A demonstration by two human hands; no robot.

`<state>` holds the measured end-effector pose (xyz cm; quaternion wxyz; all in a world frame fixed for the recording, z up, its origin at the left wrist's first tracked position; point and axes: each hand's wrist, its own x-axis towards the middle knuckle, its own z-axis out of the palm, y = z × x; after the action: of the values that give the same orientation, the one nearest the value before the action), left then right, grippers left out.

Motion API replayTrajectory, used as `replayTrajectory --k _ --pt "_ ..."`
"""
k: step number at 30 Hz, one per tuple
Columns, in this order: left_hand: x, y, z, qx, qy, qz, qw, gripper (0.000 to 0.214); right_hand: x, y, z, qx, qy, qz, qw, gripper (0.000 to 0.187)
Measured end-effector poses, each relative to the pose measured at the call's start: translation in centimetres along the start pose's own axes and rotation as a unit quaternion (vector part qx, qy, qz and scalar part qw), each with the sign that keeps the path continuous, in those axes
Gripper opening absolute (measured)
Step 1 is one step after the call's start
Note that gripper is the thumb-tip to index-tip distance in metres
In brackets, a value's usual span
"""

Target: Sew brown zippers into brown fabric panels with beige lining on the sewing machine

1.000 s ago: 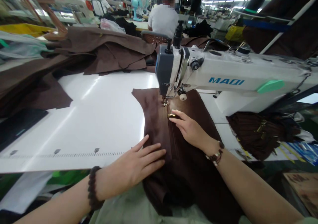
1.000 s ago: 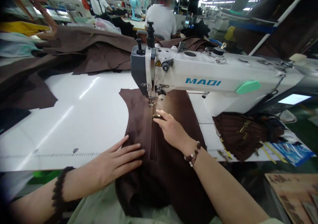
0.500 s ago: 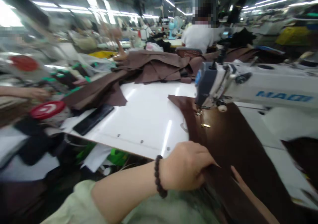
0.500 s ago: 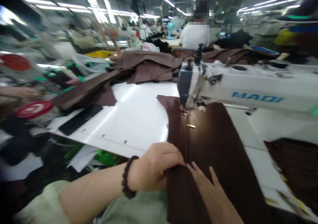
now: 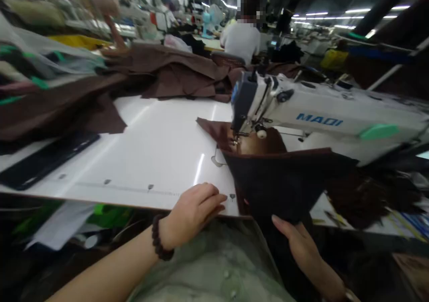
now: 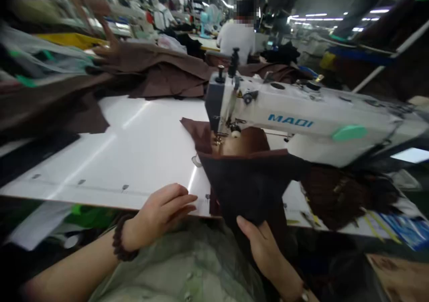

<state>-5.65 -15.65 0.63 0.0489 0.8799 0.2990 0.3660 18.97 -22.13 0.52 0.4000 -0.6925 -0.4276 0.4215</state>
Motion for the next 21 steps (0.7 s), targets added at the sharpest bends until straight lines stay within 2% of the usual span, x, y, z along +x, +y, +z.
replayTrajectory --k 3,7,15,21 --pt "-0.2 0.6 1.8 0.036 -0.018 0.057 0.998 0.015 -0.1 0.1 0.4 0.036 -0.044 0.032 0.998 0.053" --pt "0.6 1.7 2.7 0.058 -0.002 0.089 0.994 0.019 0.0 0.2 0.8 0.065 -0.076 0.024 0.995 0.054" --pt "1.9 1.9 3.4 0.047 0.044 0.088 0.994 0.025 -0.3 0.1 0.9 0.097 -0.128 -0.01 0.987 0.052" --pt "2.0 2.0 3.5 0.033 0.047 0.099 0.993 0.024 -0.4 0.2 1.0 0.108 -0.126 -0.005 0.986 0.051"
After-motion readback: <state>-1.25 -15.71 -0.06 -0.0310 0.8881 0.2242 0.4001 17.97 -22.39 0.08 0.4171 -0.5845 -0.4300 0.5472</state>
